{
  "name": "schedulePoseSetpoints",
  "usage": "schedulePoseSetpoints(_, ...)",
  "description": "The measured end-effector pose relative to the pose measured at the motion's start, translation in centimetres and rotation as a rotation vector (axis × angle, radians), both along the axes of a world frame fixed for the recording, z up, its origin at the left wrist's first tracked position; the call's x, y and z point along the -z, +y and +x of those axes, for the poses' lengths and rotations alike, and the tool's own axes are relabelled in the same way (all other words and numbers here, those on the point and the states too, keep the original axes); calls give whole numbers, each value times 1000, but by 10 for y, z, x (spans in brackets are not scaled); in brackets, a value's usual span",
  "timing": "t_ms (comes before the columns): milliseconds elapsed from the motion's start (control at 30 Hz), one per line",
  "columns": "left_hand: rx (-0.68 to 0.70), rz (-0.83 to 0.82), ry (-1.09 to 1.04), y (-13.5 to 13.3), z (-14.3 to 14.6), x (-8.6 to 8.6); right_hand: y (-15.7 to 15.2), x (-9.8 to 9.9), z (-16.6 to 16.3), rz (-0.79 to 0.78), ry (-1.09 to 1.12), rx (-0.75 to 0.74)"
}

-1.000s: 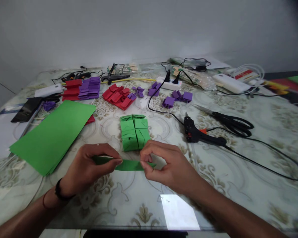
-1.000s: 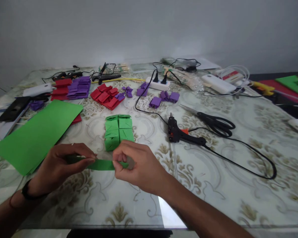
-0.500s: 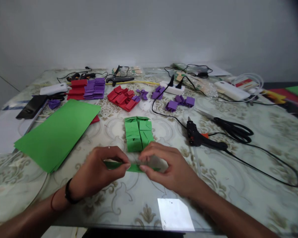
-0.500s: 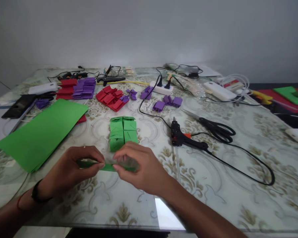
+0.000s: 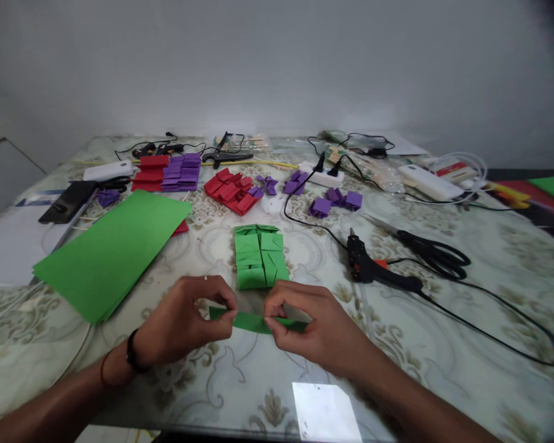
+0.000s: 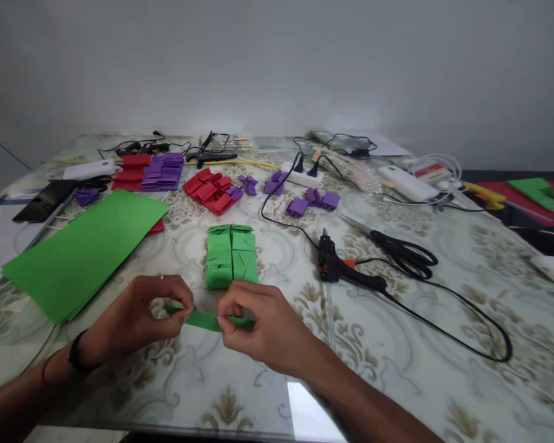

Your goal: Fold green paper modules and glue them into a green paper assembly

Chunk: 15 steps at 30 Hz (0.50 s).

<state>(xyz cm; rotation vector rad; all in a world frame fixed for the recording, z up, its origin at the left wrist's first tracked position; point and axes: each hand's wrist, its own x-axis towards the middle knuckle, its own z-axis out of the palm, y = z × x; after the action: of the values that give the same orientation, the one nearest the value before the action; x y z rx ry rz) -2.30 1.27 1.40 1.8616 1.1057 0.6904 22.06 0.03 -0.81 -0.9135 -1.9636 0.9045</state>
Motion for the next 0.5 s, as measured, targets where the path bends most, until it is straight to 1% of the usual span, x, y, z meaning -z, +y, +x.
schedulePoseSetpoints(167, 5, -105, -55, 13, -10, -5, 6, -17, 24, -19, -54, 8)
schedulePoseSetpoints(233, -36, -127, -105, 19, -16, -8, 10, -26, 36, -35, -69, 20)
schedulePoseSetpoints(300, -82, -111, -130, 23, -21, -10, 13, -32, 45, -84, -94, -1)
schedulePoseSetpoints(367, -101, -87, -155, 25, -22, -10, 14, -33, 46, -151, -134, -56)
schedulePoseSetpoints(467, -28, 5, -83, 21, -16, 0, 10, -22, 35, -220, -212, -193)
schedulePoseSetpoints(500, 1, 77, -53, 19, -13, 5, 9, -17, 29, -236, -234, -230)
